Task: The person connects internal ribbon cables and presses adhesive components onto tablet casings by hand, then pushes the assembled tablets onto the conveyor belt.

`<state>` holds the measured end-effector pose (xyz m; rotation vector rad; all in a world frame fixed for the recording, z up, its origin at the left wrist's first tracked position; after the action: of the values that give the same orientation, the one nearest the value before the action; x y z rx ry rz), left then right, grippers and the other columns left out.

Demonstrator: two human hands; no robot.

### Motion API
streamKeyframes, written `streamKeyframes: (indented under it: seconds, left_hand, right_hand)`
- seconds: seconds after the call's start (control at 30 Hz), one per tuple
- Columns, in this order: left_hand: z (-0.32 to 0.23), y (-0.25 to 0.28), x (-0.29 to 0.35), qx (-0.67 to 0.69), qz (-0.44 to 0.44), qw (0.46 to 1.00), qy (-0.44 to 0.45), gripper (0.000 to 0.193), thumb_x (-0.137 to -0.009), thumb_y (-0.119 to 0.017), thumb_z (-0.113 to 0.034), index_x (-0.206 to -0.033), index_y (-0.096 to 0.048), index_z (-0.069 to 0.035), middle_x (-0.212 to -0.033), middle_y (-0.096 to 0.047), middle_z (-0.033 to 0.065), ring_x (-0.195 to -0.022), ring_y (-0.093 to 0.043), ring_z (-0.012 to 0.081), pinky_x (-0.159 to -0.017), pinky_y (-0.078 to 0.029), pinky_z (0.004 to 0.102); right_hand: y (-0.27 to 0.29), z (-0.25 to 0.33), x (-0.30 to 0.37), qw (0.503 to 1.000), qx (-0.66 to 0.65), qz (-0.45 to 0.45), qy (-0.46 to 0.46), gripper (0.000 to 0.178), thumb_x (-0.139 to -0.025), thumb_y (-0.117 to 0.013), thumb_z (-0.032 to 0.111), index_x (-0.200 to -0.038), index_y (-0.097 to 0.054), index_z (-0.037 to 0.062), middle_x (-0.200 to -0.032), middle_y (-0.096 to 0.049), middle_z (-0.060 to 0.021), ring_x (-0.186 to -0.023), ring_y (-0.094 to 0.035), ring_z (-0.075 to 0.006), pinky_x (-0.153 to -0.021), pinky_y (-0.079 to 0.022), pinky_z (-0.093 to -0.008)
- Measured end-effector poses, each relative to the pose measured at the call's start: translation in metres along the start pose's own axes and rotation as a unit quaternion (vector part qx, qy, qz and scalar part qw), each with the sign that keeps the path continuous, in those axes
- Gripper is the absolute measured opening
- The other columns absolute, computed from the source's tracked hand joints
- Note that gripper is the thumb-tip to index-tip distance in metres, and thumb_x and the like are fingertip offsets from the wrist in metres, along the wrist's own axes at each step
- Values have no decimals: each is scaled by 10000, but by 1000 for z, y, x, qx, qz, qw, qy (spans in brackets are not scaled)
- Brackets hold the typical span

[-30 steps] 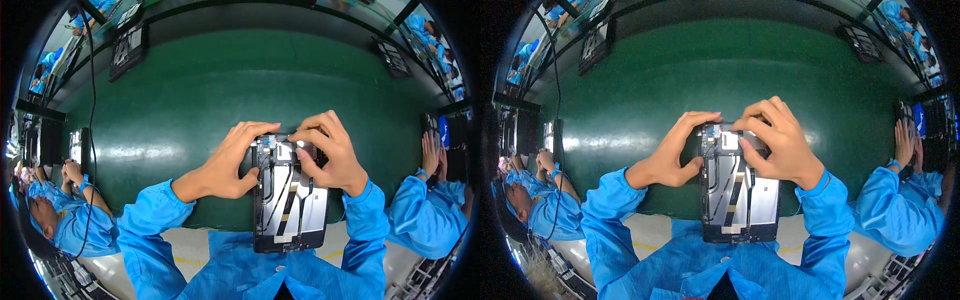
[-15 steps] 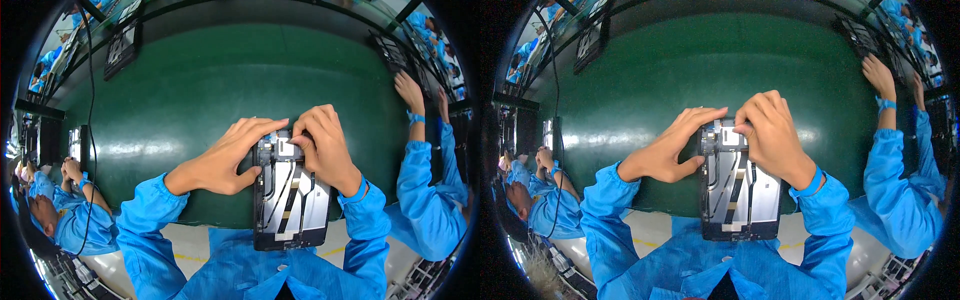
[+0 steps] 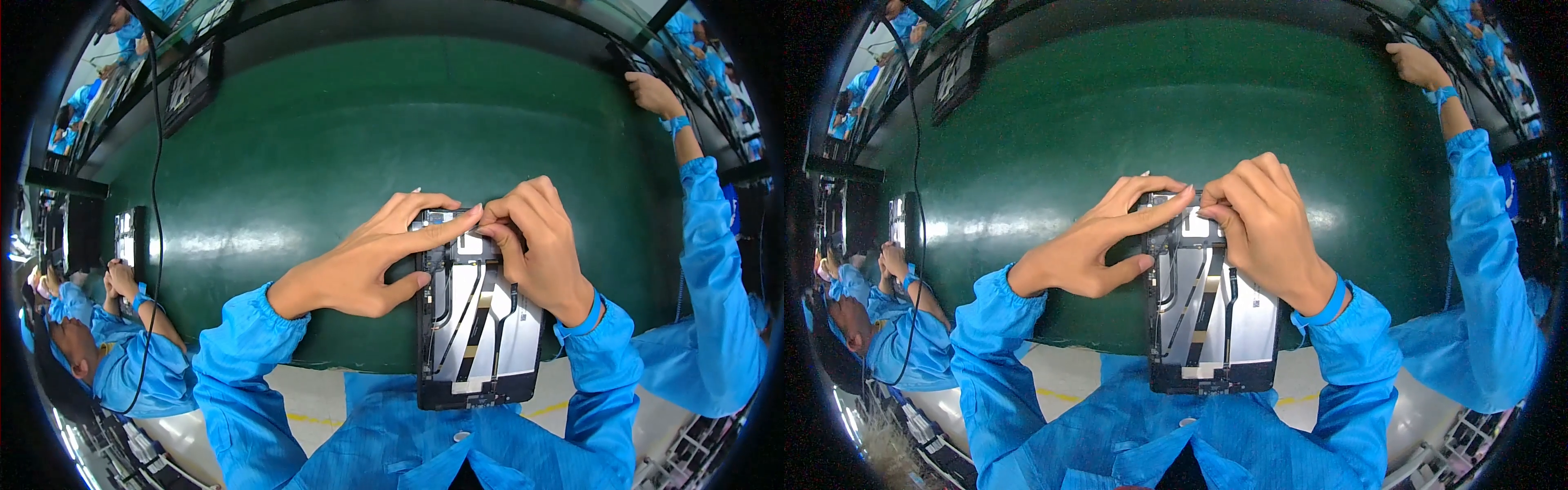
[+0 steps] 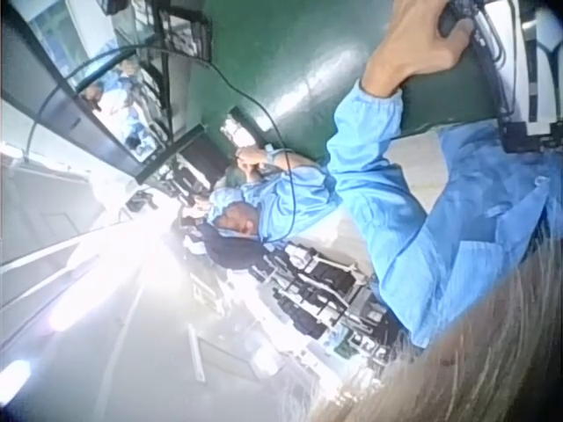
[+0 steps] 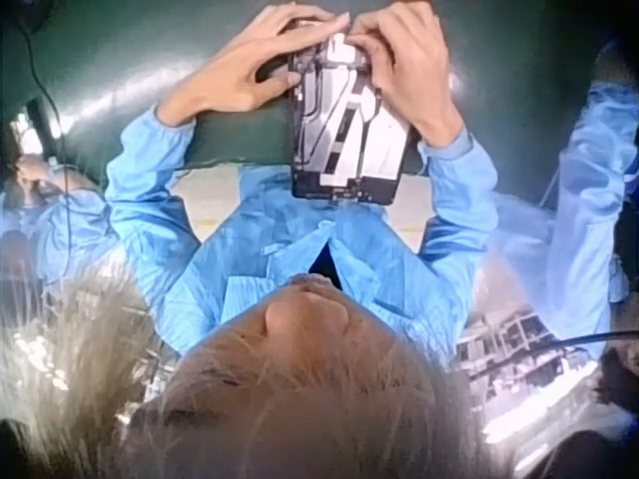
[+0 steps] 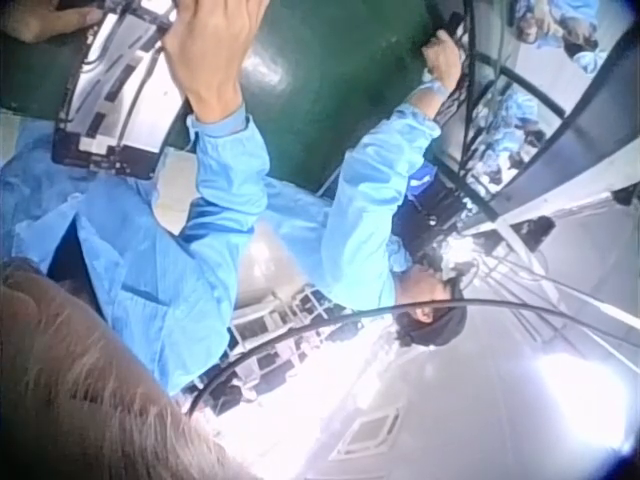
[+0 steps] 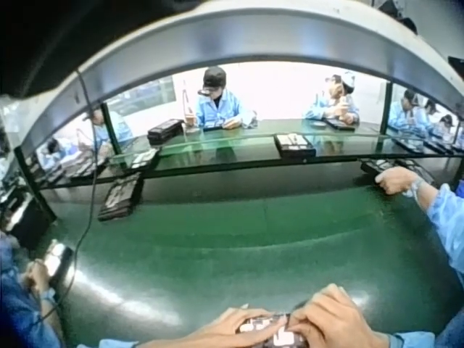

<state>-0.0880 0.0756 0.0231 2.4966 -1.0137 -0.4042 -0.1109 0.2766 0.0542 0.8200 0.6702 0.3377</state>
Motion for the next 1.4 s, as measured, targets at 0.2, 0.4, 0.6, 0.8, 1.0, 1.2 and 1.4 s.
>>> streamKeyframes:
  seconds: [0.2,0.4,0.6,0.8,1.0,1.2,1.4]
  left_hand:
    - [-2,3,-2,5,5,1000,4,994,-831,-741,11,-1754,-401,-137,-1684,-429,235,-1534,-413,467,-1336,-235,594]
    - [-5,-4,-2,-13,-14,1000,17,1020,-806,-707,22,-1761,-382,-132,-1671,-436,241,-1557,-399,462,-1361,-178,628]
    - [-5,-5,-1,-35,-40,999,7,989,-811,-677,35,-1749,-409,-125,-1628,-467,239,-1527,-428,463,-1355,-194,635]
    - [-3,-8,-2,-27,-56,998,-3,968,-824,-657,47,-1745,-417,-126,-1608,-481,244,-1491,-456,469,-1344,-219,627]
    - [-3,-7,1,-36,-79,996,-10,989,-808,-641,47,-1752,-402,-124,-1584,-504,263,-1459,-474,480,-1328,-268,597]
    - [-3,-8,1,-51,-91,995,-3,1021,-782,-638,50,-1758,-385,-116,-1582,-504,276,-1423,-490,482,-1306,-315,579]
    - [-2,-10,1,-62,-107,992,-12,1013,-781,-638,36,-1750,-386,-114,-1546,-529,250,-1374,-520,482,-1291,-342,583]
  right_hand:
    - [0,1,0,999,-34,17,-24,126,-861,-816,20,-938,-724,58,-886,-632,-73,-893,-571,-296,-804,-451,-423]
    - [-2,-1,3,999,-39,23,-25,144,-854,-849,53,-936,-732,60,-857,-594,-77,-846,-531,-288,-781,-436,-422]
    - [4,6,1,999,-27,21,11,171,-748,-878,52,-841,-736,64,-791,-542,-61,-801,-505,-268,-711,-406,-402]
    - [4,4,3,998,-45,45,21,193,-673,-881,60,-789,-727,62,-753,-523,-55,-773,-483,-262,-682,-390,-394]
    - [6,1,1,990,-90,113,-3,163,-668,-843,56,-763,-713,80,-746,-530,-71,-811,-520,-284,-736,-400,-416]
    - [9,1,-1,985,-100,139,8,153,-673,-828,47,-743,-697,83,-752,-542,-75,-812,-520,-289,-740,-402,-419]
    - [1,-7,5,991,-94,100,-12,174,-655,-856,56,-740,-705,73,-736,-555,-59,-796,-512,-273,-725,-385,-409]
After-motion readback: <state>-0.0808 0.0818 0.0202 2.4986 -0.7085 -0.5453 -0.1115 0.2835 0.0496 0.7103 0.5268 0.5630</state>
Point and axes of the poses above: each hand's wrist, its own x-axis away from the middle knuckle, its own y-axis out of the back of the hand, z = x × y, the point moved 6 cm from there along -x, towards the middle knuckle
